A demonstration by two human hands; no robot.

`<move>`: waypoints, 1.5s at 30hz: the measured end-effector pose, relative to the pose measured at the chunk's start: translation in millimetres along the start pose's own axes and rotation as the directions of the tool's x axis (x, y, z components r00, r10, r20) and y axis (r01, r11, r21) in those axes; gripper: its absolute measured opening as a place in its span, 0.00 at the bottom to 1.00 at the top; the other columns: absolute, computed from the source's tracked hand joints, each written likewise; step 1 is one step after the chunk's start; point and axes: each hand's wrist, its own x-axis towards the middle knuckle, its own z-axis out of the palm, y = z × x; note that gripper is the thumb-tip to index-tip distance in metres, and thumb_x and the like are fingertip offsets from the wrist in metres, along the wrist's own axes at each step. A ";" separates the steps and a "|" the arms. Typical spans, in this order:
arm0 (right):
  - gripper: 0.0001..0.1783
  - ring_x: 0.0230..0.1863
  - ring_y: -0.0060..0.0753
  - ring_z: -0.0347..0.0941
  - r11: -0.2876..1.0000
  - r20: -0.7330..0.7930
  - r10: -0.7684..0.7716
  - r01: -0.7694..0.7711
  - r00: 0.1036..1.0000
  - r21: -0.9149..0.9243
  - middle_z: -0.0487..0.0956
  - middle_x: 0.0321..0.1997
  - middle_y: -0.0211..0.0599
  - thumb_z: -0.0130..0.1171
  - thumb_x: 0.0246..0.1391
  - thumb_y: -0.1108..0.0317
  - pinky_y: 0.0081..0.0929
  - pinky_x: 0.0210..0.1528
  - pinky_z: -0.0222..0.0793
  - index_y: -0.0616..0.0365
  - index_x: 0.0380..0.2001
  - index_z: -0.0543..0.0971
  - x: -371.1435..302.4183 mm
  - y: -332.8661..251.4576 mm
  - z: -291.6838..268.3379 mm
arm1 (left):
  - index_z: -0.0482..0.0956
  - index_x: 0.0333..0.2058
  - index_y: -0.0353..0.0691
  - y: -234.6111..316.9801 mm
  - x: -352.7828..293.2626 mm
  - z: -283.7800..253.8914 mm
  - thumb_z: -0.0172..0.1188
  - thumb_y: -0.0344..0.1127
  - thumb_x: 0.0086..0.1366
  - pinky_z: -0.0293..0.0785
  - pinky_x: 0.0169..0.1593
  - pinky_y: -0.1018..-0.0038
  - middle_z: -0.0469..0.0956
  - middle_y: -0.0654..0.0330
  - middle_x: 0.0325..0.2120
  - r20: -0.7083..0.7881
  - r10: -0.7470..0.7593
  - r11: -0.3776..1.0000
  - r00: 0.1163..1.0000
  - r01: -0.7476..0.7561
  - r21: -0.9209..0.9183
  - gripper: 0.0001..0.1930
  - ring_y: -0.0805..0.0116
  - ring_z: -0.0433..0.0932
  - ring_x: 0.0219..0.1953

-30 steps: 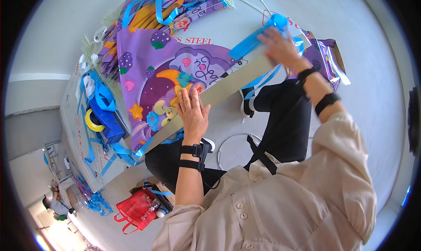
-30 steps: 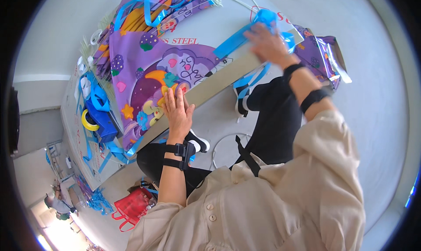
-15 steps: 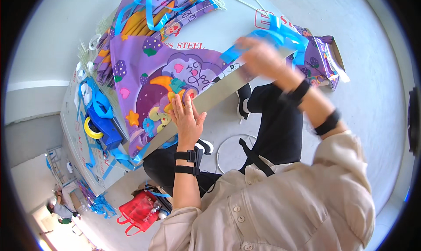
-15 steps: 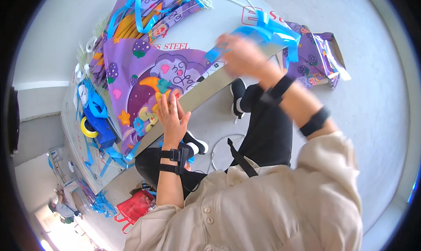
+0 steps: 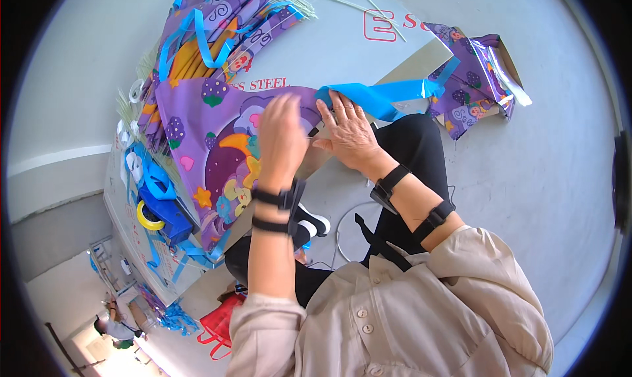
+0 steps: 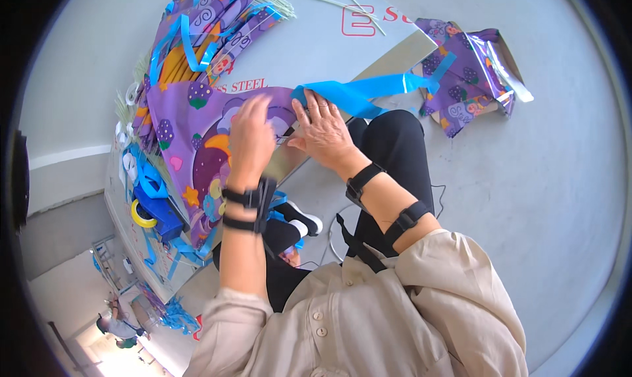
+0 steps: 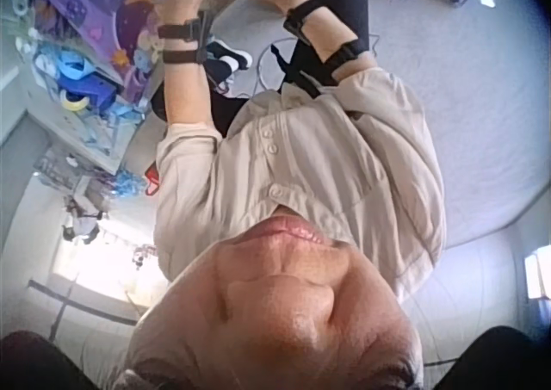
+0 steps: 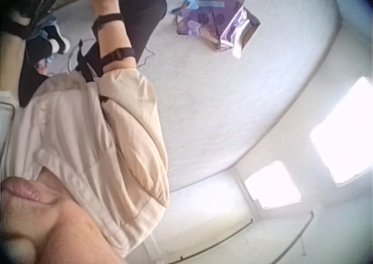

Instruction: Manually assembling decorative kites by attaching plastic film to frames using adhesive tape.

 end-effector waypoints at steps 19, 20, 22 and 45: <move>0.40 0.69 0.54 0.45 0.997 0.020 -0.024 0.025 1.000 -0.077 0.55 0.66 0.53 0.50 0.51 0.46 0.46 0.71 0.35 0.62 0.61 0.60 0.5 0.8 3.5 | 0.81 0.32 0.45 10.0 92.1 80.0 0.59 0.32 0.50 0.69 0.46 0.61 0.79 0.61 0.31 0.398 0.112 0.969 0.911 -0.012 -0.247 0.08 0.56 0.75 0.41; 0.40 0.69 0.54 0.45 0.997 0.015 -0.020 0.021 1.000 -0.078 0.55 0.66 0.53 0.50 0.51 0.46 0.46 0.71 0.35 0.62 0.61 0.60 0.1 1.0 4.8 | 0.81 0.32 0.45 9.7 92.4 84.0 0.59 0.32 0.50 0.69 0.46 0.61 0.79 0.61 0.31 0.397 0.118 0.969 0.910 -0.018 -0.246 0.08 0.56 0.75 0.41; 0.37 0.70 0.54 0.45 1.000 0.058 0.002 -0.001 0.998 -0.031 0.54 0.67 0.53 0.47 0.53 0.49 0.46 0.71 0.34 0.61 0.61 0.61 0.3 1.1 4.8 | 0.79 0.30 0.39 14.4 96.0 89.3 0.59 0.33 0.53 0.72 0.38 0.63 0.79 0.57 0.27 0.380 -0.086 0.893 0.921 0.240 -0.380 0.06 0.55 0.77 0.32; 0.46 0.72 0.50 0.39 0.999 0.114 0.051 -0.052 0.992 0.000 0.48 0.69 0.55 0.56 0.49 0.41 0.42 0.71 0.33 0.61 0.63 0.58 1.3 -2.0 -6.9 | 0.82 0.35 0.43 -30.2 83.1 69.2 0.59 0.19 0.39 0.71 0.51 0.68 0.75 0.59 0.34 0.408 0.061 0.778 0.911 0.213 -0.591 0.21 0.58 0.72 0.43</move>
